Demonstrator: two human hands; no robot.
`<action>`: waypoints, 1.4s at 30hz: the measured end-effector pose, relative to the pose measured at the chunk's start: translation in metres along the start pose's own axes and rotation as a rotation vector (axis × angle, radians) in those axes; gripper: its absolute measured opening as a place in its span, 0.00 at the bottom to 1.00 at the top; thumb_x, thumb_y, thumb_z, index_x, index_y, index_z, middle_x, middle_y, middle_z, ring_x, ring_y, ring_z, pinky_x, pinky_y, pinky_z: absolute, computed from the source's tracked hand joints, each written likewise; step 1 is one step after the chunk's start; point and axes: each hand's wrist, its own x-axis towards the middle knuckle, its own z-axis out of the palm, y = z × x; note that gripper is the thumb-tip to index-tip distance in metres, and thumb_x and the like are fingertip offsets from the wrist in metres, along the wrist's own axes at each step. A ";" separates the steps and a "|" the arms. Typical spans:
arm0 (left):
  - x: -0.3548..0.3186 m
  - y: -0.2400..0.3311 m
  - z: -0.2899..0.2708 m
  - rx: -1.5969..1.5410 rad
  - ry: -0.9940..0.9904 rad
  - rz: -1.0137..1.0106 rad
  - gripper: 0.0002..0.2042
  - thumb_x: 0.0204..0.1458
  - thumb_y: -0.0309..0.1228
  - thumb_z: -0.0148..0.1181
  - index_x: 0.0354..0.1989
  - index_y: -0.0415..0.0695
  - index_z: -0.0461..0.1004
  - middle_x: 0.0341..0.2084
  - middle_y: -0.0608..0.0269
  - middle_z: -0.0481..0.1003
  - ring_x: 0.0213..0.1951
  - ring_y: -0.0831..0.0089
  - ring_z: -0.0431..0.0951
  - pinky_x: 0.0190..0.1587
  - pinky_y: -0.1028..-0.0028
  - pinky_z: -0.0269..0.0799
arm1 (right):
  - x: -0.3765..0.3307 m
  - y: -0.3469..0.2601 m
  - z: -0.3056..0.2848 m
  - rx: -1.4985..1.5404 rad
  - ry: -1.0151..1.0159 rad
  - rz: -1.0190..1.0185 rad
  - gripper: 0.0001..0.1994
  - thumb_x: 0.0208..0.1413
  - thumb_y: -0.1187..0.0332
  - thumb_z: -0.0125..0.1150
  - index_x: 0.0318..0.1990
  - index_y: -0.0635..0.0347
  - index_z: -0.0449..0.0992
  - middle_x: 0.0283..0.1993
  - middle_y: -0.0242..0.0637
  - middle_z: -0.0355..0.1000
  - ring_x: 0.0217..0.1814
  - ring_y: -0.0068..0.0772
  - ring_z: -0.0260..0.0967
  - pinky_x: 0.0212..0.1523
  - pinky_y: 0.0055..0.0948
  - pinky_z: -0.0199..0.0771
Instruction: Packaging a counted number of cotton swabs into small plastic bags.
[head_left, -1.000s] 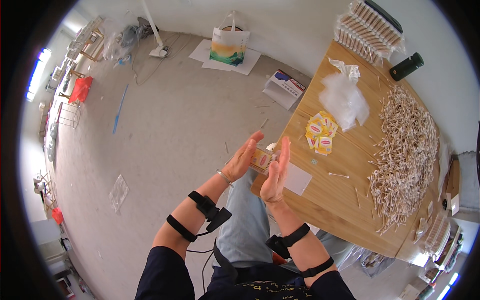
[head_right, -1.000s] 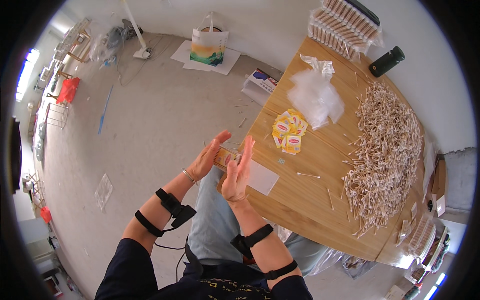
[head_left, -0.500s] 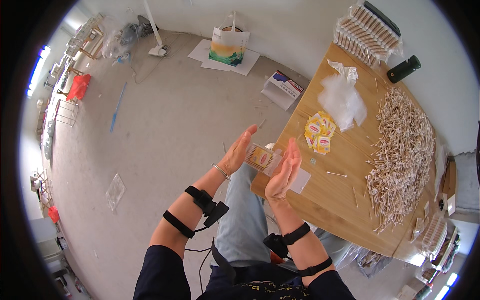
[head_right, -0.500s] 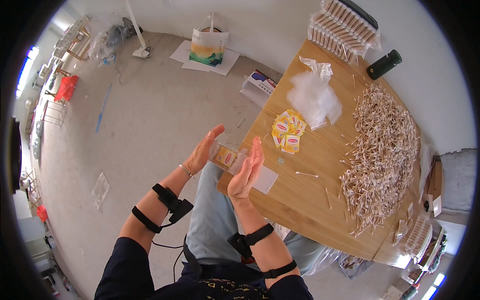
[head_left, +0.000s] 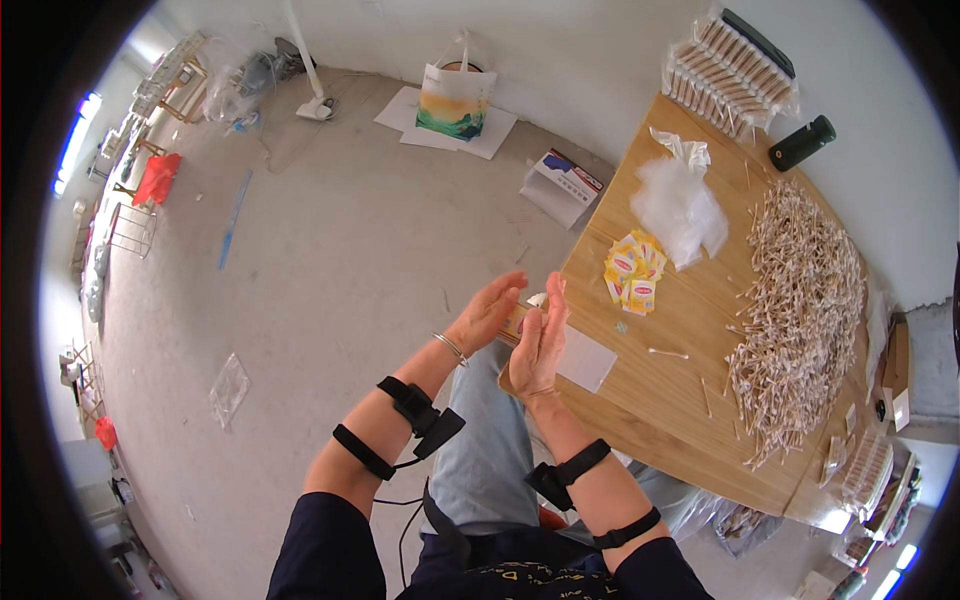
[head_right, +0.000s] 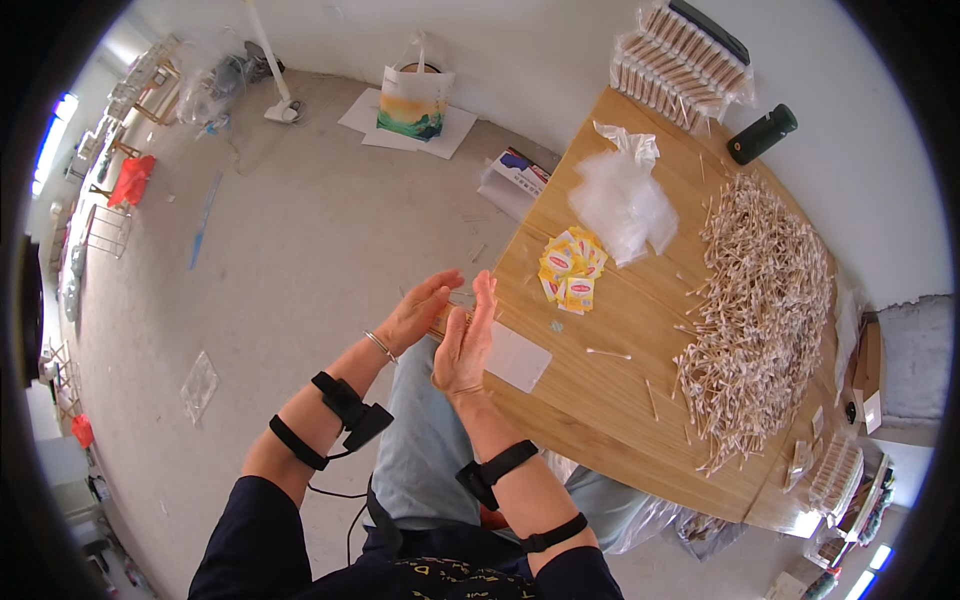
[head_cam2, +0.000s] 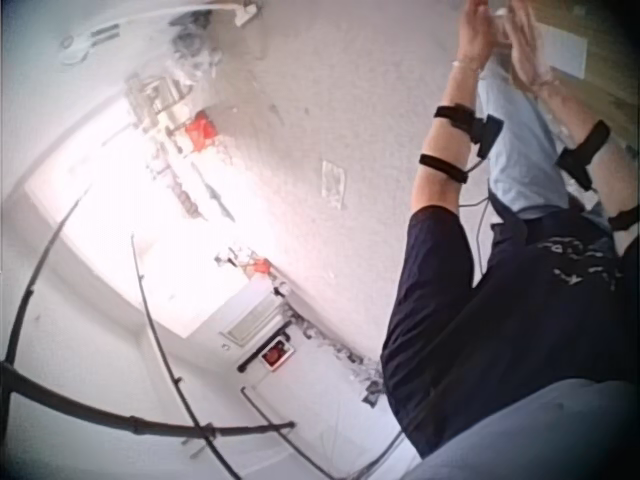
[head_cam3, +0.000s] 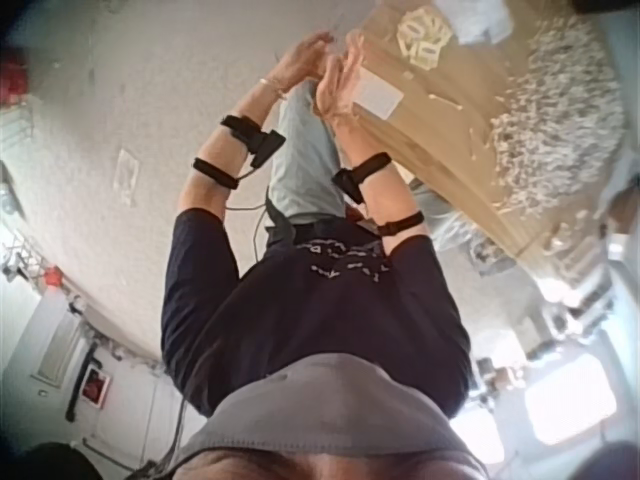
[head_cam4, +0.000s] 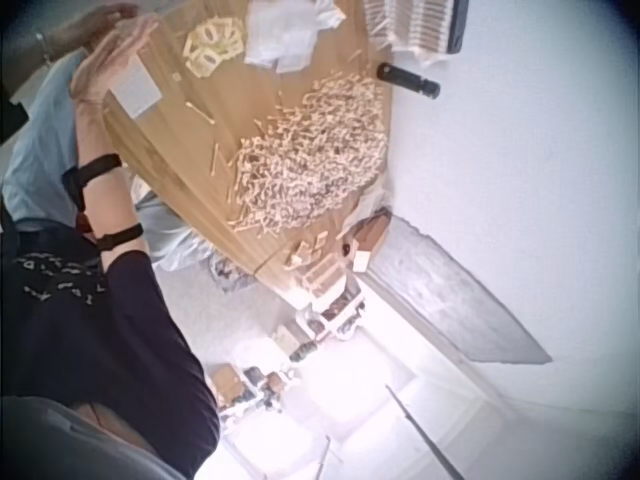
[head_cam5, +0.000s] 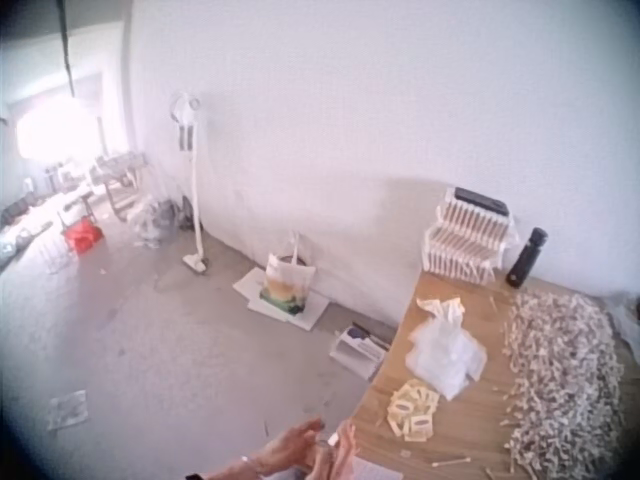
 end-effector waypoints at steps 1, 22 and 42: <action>-0.002 -0.001 0.002 0.112 0.112 0.015 0.26 0.63 0.39 0.48 0.66 0.39 0.55 0.62 0.52 0.62 0.63 0.66 0.61 0.64 0.71 0.56 | 0.001 0.002 0.000 -0.096 -0.014 -0.015 0.23 0.64 0.70 0.38 0.66 0.68 0.51 0.69 0.56 0.49 0.74 0.56 0.40 0.71 0.44 0.42; -0.039 -0.005 0.071 -0.323 0.730 -0.270 0.16 0.54 0.33 0.64 0.45 0.33 0.73 0.36 0.60 0.78 0.35 0.74 0.78 0.37 0.76 0.75 | 0.004 0.017 -0.011 -0.146 -0.142 -0.039 0.16 0.62 0.72 0.40 0.56 0.66 0.63 0.56 0.51 0.67 0.69 0.57 0.52 0.70 0.52 0.40; -0.035 -0.011 0.064 -0.442 0.615 -0.134 0.16 0.55 0.33 0.63 0.45 0.34 0.74 0.37 0.60 0.78 0.35 0.75 0.79 0.37 0.76 0.76 | 0.003 0.018 -0.005 -0.212 -0.116 -0.063 0.17 0.64 0.68 0.42 0.58 0.66 0.61 0.54 0.54 0.66 0.61 0.58 0.59 0.69 0.54 0.43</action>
